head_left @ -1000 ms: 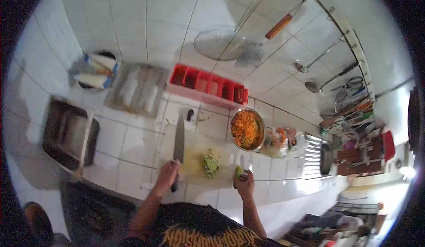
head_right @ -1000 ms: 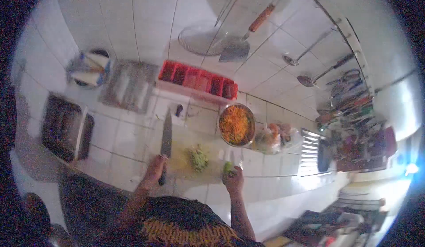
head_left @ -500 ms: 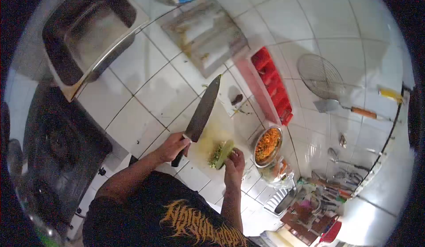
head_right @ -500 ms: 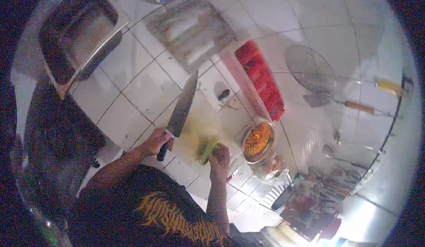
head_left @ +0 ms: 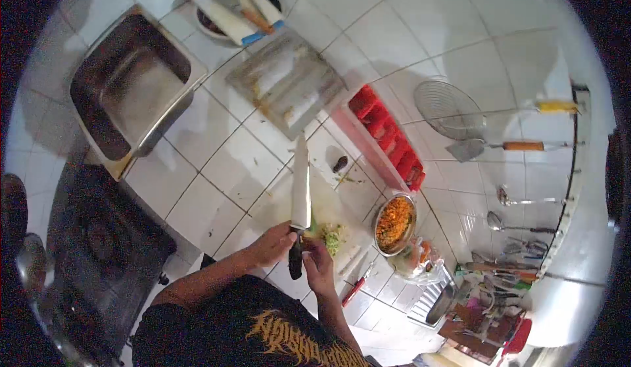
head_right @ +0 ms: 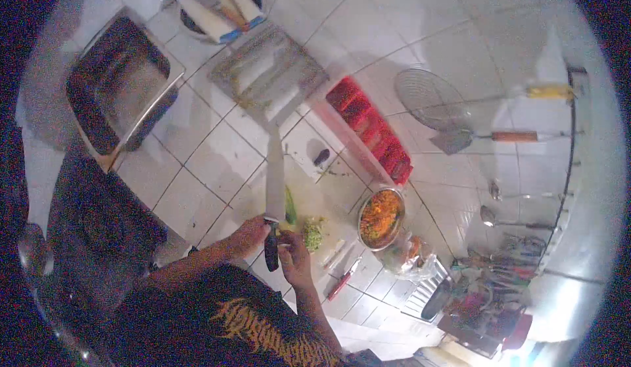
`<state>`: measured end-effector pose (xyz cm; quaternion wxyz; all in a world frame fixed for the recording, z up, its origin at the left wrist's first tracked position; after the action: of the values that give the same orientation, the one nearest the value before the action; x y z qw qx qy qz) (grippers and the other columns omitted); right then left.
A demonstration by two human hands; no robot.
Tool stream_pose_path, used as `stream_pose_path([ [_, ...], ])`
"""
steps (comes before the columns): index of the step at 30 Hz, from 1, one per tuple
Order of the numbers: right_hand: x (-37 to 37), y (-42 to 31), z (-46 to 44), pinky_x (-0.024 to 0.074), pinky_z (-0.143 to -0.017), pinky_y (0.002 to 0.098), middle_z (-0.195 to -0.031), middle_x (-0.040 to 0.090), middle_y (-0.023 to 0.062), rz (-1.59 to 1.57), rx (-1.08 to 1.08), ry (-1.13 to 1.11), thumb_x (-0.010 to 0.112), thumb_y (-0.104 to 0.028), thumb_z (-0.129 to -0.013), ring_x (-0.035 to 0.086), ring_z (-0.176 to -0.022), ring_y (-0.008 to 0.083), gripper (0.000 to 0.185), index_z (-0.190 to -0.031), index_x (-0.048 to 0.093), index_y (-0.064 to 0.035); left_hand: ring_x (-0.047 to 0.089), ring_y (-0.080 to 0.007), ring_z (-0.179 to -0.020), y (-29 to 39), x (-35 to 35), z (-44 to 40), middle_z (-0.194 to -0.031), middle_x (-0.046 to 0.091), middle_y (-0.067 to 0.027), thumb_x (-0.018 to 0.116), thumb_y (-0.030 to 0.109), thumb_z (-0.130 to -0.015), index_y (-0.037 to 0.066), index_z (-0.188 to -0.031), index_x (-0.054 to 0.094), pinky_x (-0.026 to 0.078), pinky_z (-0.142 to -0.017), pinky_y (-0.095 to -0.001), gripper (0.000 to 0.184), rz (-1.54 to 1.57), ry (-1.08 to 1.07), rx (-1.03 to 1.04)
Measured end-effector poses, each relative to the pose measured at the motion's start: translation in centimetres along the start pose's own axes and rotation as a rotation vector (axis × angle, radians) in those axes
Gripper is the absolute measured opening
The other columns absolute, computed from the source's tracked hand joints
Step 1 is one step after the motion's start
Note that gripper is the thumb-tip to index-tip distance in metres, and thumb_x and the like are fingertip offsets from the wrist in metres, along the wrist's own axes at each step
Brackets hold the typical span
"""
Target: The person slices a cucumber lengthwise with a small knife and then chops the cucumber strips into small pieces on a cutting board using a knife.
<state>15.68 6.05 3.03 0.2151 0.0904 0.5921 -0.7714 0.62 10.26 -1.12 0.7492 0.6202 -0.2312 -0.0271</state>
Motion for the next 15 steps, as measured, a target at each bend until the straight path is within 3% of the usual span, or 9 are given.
stream_pose_path([
  [2, -0.4, -1.5, 0.7, 0.0512, -0.089, 0.0344, -0.112, 0.064, 0.0102, -0.277, 0.013, 0.013, 0.069, -0.015, -0.092, 0.062, -0.104, 0.0193, 0.049, -0.133, 0.049, 0.0035, 0.064, -0.0353, -0.098, -1.8, 1.6, -0.4, -0.103, 0.064, -0.0216, 0.044, 0.031, -0.105, 0.0, -0.118, 0.056, 0.049, -0.088, -0.0454, 0.035, -0.282, -0.165, -0.151],
  [4, -0.9, -0.1, 1.6, 0.0516, -0.087, 0.0337, -0.114, 0.063, 0.0097, -0.364, 0.05, 0.004, 0.068, -0.011, -0.091, 0.063, -0.104, 0.0198, 0.046, -0.132, 0.05, 0.0024, 0.064, -0.0399, -0.089, 0.1, 3.2, -0.4, -0.093, 0.063, -0.0207, 0.05, 0.033, -0.103, -0.001, -0.11, 0.056, 0.05, -0.081, -0.0484, 0.035, -0.269, -0.152, 0.025],
  [6, -1.2, 1.3, 2.4, 0.052, -0.08, 0.0319, -0.107, 0.063, 0.0079, -0.237, 0.17, 0.055, 0.067, -0.007, -0.09, 0.062, -0.094, 0.0167, 0.043, -0.128, 0.051, 0.0014, 0.063, -0.0406, -0.09, 3.8, 4.8, -0.6, -0.093, 0.063, -0.0209, 0.054, 0.032, -0.101, -0.001, -0.106, 0.058, 0.051, -0.081, -0.0489, 0.033, -0.544, -0.242, 0.088],
  [7, -1.5, 1.9, 2.4, 0.0505, -0.07, 0.0303, -0.097, 0.062, 0.0048, -0.123, 0.121, 0.097, 0.063, -0.004, -0.088, 0.06, -0.082, 0.0137, 0.035, -0.121, 0.053, -0.0004, 0.063, -0.0406, -0.09, 4.9, 5.3, -0.7, -0.093, 0.063, -0.0209, 0.054, 0.032, -0.101, -0.001, -0.106, 0.058, 0.051, -0.081, -0.0489, 0.033, -0.58, -0.264, 0.098],
  [10, -2.1, 2.8, 4.0, 0.0476, -0.064, 0.0296, -0.088, 0.059, 0.0025, -0.163, -0.002, 0.275, 0.06, -0.004, -0.088, 0.054, -0.073, 0.0122, 0.026, -0.113, 0.055, -0.0016, 0.063, -0.0403, -0.09, 6.3, 6.5, -1.4, -0.095, 0.064, -0.0207, 0.061, 0.025, -0.095, 0.0, -0.102, 0.06, 0.051, -0.083, -0.0493, 0.026, -0.683, -0.455, 0.092],
  [11, -2.5, 3.6, 5.0, 0.0458, -0.062, 0.0287, -0.08, 0.057, 0.0018, -0.155, 0.111, 0.337, 0.058, -0.007, -0.088, 0.052, -0.069, 0.0119, 0.015, -0.101, 0.057, -0.0024, 0.063, -0.0396, -0.093, 6.8, 6.4, -2.2, -0.097, 0.065, -0.0194, 0.062, 0.022, -0.092, 0.001, -0.104, 0.062, 0.051, -0.083, -0.0488, 0.024, -0.85, -0.475, 0.264],
  [12, -2.7, 4.2, 5.6, 0.0458, -0.062, 0.0287, -0.08, 0.057, 0.0018, -0.178, 0.104, 0.358, 0.058, -0.007, -0.088, 0.052, -0.069, 0.0119, 0.015, -0.101, 0.057, -0.0024, 0.063, -0.0389, -0.095, 6.7, 6.4, -2.5, -0.098, 0.065, -0.0181, 0.064, 0.019, -0.088, 0.002, -0.105, 0.063, 0.05, -0.084, -0.0483, 0.023, -1.008, -0.497, 0.439],
  [14, -3.2, 5.3, 7.1, 0.0448, -0.061, 0.0288, -0.072, 0.054, 0.0011, -0.128, 0.073, 0.486, 0.061, -0.011, -0.087, 0.05, -0.065, 0.0114, 0.01, -0.093, 0.059, -0.0028, 0.063, -0.0349, -0.107, 4.6, 4.7, -4.0, -0.105, 0.067, -0.0146, 0.065, 0.017, -0.083, 0.005, -0.114, 0.066, 0.048, -0.093, -0.0479, 0.032, -1.052, -0.465, 0.495],
  [15, -3.5, 4.6, 7.9, 0.0443, -0.061, 0.0294, -0.069, 0.054, 0.0015, -0.143, 0.193, 0.527, 0.064, -0.014, -0.088, 0.05, -0.064, 0.0111, 0.011, -0.089, 0.06, -0.0032, 0.061, -0.0334, -0.112, 4.7, 4.5, -4.7, -0.11, 0.067, -0.0135, 0.066, 0.017, -0.083, 0.007, -0.117, 0.066, 0.046, -0.097, -0.0488, 0.036, -1.164, -0.454, 0.59],
])
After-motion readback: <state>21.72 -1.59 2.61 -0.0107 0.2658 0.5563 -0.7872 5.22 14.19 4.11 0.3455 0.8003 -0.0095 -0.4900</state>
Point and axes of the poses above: each hand's wrist, its own z-axis away from the middle knuckle, its own x-axis out of the palm, y = z × x, the point moved 7 cm from there along -z, towards the middle knuckle
